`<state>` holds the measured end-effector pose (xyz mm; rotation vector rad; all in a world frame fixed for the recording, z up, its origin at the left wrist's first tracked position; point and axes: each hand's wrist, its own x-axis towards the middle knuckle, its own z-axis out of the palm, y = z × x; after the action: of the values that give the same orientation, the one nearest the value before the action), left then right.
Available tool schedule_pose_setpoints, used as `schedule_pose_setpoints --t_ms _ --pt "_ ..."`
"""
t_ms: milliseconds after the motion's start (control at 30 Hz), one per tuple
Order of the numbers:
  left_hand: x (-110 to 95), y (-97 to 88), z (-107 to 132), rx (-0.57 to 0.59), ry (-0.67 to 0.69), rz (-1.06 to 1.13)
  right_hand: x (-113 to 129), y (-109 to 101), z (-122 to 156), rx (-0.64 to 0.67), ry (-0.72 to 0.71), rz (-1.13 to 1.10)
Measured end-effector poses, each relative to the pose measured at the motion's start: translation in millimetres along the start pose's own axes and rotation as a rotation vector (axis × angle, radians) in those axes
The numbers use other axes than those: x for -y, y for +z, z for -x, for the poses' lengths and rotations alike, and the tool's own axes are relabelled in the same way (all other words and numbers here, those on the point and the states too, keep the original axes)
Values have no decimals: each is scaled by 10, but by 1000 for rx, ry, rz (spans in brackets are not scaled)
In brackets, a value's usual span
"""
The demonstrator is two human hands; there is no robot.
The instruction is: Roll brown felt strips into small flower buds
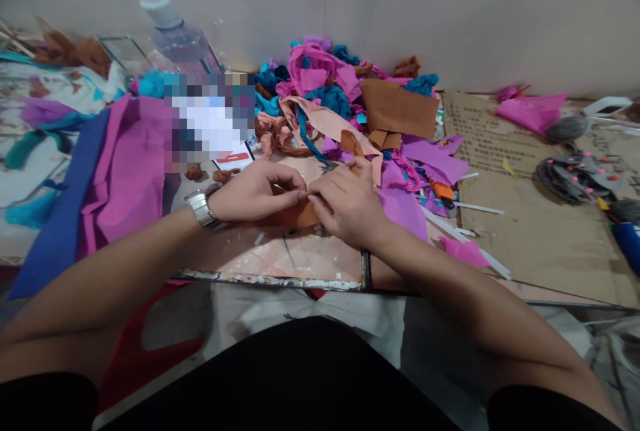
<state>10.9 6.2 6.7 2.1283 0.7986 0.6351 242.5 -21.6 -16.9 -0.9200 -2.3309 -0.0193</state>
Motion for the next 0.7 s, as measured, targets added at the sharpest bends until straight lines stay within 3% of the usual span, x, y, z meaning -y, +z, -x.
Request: schedule_pose_setpoints --t_ms 233,467,700 --pt "-44 29 26 -71 59 -191 -5 -3 -11 38 34 -47" --pt "-4 82 36 -183 257 -440 -30 37 -8 88 108 -192" --pt "27 103 45 -173 319 -555 -35 58 -21 110 130 -250"
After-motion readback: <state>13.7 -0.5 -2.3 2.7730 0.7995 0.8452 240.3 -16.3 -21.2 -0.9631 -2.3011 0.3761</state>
